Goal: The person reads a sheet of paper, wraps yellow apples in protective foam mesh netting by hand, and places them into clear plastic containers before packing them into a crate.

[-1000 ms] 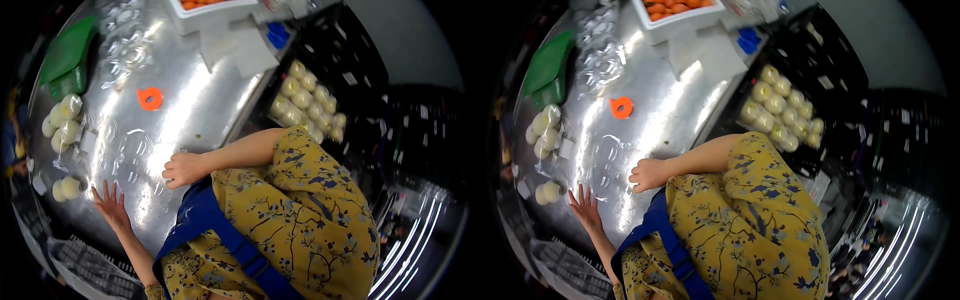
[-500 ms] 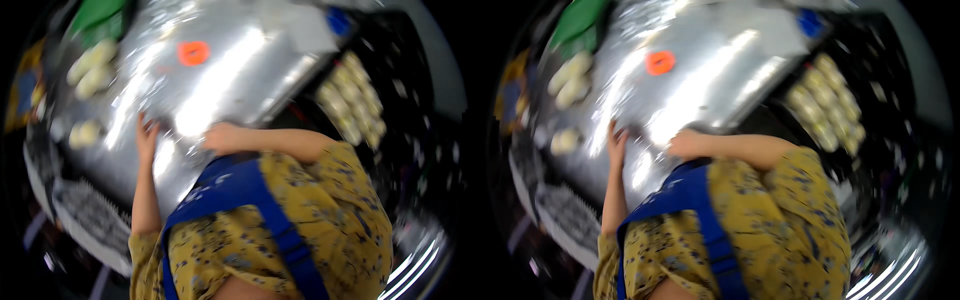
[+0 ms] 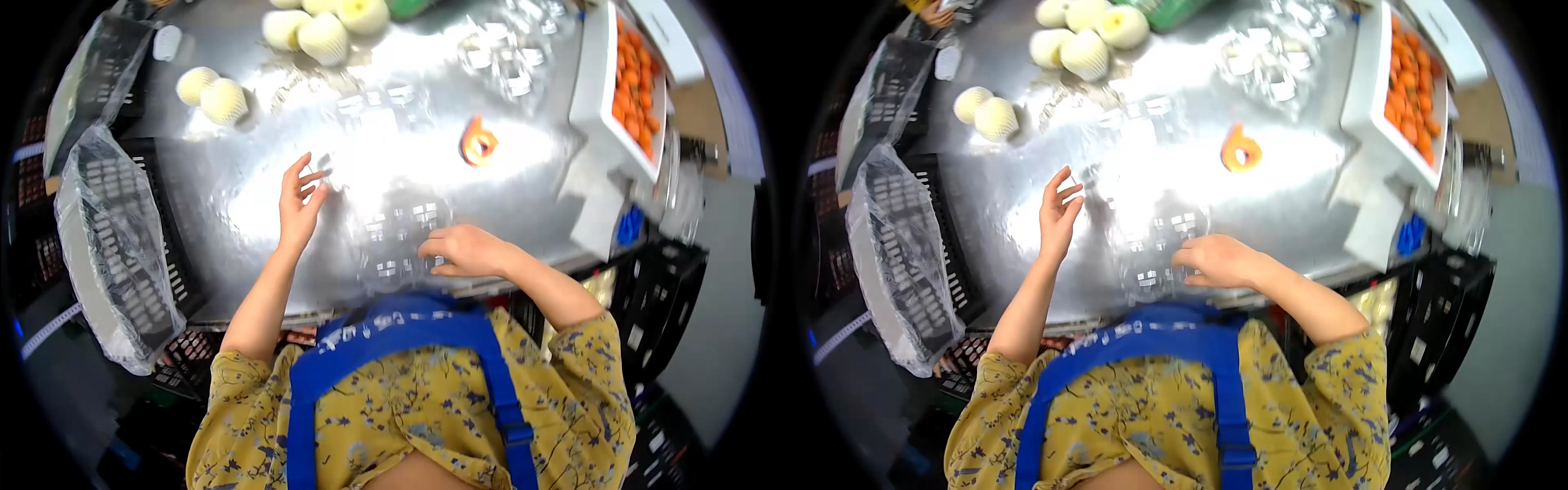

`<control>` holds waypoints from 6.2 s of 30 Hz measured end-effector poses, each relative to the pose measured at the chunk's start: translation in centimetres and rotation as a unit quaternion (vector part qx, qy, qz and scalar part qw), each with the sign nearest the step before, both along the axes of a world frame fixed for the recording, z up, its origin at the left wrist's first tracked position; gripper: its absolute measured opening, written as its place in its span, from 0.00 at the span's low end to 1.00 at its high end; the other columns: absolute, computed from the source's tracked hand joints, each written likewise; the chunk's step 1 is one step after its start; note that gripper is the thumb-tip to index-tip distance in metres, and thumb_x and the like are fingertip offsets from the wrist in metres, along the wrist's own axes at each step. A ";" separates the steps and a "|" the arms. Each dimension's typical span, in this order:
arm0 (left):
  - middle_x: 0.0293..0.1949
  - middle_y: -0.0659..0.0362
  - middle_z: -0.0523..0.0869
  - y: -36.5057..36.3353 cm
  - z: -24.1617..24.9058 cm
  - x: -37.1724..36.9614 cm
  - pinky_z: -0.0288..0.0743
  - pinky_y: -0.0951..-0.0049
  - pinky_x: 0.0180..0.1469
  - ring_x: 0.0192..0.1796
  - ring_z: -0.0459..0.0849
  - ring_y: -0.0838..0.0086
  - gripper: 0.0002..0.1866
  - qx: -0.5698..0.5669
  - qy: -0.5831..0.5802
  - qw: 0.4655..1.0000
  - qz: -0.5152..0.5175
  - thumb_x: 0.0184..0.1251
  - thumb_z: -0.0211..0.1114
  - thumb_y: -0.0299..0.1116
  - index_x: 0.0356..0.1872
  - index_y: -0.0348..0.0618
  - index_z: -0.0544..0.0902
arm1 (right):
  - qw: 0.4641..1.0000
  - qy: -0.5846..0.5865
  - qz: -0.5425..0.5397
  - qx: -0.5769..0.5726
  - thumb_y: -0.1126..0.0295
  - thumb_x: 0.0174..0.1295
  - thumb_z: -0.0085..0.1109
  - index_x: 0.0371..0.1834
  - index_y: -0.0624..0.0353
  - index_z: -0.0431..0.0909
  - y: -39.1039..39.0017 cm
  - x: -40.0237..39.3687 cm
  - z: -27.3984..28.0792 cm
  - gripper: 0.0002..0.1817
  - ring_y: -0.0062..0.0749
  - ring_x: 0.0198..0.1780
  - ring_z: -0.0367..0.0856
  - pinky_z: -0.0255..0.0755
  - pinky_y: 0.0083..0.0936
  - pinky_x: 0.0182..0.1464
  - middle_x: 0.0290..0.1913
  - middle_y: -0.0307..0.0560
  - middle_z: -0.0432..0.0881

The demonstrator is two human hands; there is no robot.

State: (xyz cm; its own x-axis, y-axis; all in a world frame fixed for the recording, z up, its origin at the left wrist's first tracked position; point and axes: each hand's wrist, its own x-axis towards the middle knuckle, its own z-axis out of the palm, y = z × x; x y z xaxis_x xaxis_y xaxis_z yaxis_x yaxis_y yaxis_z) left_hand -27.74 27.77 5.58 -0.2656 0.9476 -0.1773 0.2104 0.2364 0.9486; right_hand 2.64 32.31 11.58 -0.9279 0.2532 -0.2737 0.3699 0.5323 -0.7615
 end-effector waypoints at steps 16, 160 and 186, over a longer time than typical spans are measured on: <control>0.55 0.41 0.67 25.4 0.4 0.4 0.69 0.60 0.57 0.57 0.72 0.53 0.49 -0.109 0.223 0.951 0.187 0.39 0.75 0.52 0.63 0.47 0.59 | 0.866 0.008 -0.325 0.379 0.64 0.36 0.74 0.63 0.52 0.58 29.7 -18.3 -6.1 0.47 0.51 0.60 0.65 0.68 0.37 0.58 0.62 0.54 0.63; 0.57 0.55 0.73 -8.0 11.7 6.8 0.68 0.66 0.60 0.60 0.72 0.68 0.39 0.017 -0.369 0.928 -0.043 0.61 0.58 0.60 0.63 0.40 0.64 | 0.939 0.262 -0.220 0.030 0.58 0.34 0.78 0.60 0.60 0.68 -2.6 -8.0 7.1 0.46 0.38 0.55 0.73 0.70 0.29 0.52 0.54 0.50 0.74; 0.55 0.51 0.77 -7.8 12.2 6.7 0.65 0.71 0.59 0.57 0.73 0.70 0.21 0.081 -0.092 0.992 0.001 0.70 0.53 0.36 0.59 0.33 0.70 | 0.480 0.361 -0.229 -0.766 0.46 0.63 0.44 0.58 0.61 0.67 -2.4 -7.3 2.0 0.31 0.37 0.53 0.76 0.72 0.36 0.52 0.53 0.49 0.75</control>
